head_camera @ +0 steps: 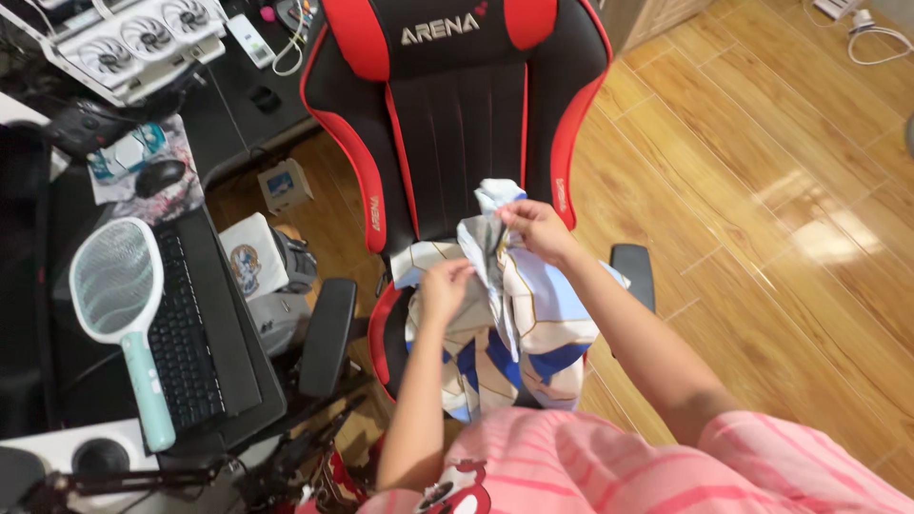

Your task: The person folds a light-colored patterned cloth by hand, repeatedly unfolding and refolding it to achieve a neat rectangular shape. The folded cloth is placed on a stack of pillows on a nearby surface.

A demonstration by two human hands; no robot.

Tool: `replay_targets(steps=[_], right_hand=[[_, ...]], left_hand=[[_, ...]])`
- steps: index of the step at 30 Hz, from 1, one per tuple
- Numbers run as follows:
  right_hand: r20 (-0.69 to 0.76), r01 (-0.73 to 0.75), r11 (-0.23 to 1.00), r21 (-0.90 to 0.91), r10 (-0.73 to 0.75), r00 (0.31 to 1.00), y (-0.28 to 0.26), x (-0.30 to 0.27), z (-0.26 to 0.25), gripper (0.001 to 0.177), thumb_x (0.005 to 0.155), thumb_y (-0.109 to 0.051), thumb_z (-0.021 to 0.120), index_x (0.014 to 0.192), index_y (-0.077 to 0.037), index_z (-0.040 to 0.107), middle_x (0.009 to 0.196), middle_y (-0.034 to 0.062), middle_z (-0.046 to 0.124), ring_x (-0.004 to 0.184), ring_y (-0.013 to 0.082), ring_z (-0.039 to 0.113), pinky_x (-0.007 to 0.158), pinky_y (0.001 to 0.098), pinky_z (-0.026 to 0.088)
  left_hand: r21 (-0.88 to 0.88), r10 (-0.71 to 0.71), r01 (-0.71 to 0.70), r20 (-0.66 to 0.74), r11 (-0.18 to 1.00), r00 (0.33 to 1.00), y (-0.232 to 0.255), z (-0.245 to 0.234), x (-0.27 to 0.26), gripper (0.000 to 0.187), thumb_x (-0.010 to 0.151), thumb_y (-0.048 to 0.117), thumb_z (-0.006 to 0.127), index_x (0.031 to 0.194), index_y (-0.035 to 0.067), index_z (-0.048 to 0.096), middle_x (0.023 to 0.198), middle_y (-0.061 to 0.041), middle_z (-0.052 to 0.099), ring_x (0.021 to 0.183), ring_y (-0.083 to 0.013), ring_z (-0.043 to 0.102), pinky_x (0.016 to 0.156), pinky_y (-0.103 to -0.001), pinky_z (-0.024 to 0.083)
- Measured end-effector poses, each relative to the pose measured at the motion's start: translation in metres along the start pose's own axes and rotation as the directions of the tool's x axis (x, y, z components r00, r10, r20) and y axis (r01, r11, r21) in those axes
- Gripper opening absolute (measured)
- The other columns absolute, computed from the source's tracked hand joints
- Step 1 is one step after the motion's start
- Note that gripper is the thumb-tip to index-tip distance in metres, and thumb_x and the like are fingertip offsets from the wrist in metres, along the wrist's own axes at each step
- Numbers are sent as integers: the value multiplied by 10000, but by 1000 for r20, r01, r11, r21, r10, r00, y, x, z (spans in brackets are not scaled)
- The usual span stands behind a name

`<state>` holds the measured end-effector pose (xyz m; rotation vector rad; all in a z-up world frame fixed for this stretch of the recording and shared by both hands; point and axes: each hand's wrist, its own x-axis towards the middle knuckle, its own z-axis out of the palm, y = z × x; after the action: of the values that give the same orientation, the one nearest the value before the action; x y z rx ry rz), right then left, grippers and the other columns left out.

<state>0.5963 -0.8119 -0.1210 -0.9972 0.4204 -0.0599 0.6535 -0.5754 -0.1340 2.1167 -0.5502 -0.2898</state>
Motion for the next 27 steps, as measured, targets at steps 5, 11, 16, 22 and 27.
replay_targets(steps=[5, 11, 16, 22, 27], right_hand=[[213, 345, 794, -501, -273, 938, -2, -11, 12, 483, 915, -257, 801, 1302, -15, 643, 1104, 95, 628, 966, 155, 624, 847, 301, 536], [397, 615, 530, -584, -474, 786, 21, -52, 57, 830, 816, -196, 862, 1481, -37, 391, 1280, 191, 585, 1169, 305, 578, 946, 389, 477], [96, 265, 524, -809, -327, 940, 9, -56, 45, 613, 691, -85, 772, 1274, -108, 582, 1028, 103, 641, 867, 297, 671, 784, 378, 560], [96, 172, 191, -966, -351, 932, -7, -53, 9, 275, 715, -67, 739, 986, -115, 743, 988, 104, 694, 944, 321, 684, 770, 443, 547], [24, 133, 145, -980, -582, 813, -13, -41, -40, 190, 783, -72, 720, 958, -116, 780, 1026, 135, 706, 963, 355, 667, 802, 456, 540]], left_hand=[[-112, -47, 41, -52, 993, 998, 12, -24, 0, 156, 865, 170, 776, 960, 57, 826, 847, -90, 809, 774, -131, 769, 703, -283, 580], [-231, -125, 77, -201, 970, 972, 79, -31, -7, 208, 882, 231, 787, 978, 54, 733, 852, -72, 784, 757, -161, 733, 679, -311, 569], [119, 139, -95, -449, 988, 883, 126, -68, -11, 161, 944, 209, 714, 1011, 70, 668, 897, -80, 707, 816, -254, 685, 743, -400, 532], [214, 324, -246, -533, 945, 782, 142, -88, -18, 78, 1010, 117, 592, 1073, 75, 571, 1000, -144, 644, 901, -348, 656, 789, -459, 529], [359, 116, 63, -455, 931, 883, 128, -112, -26, 92, 1050, 174, 560, 1123, 129, 595, 981, -110, 686, 881, -390, 680, 744, -510, 511]])
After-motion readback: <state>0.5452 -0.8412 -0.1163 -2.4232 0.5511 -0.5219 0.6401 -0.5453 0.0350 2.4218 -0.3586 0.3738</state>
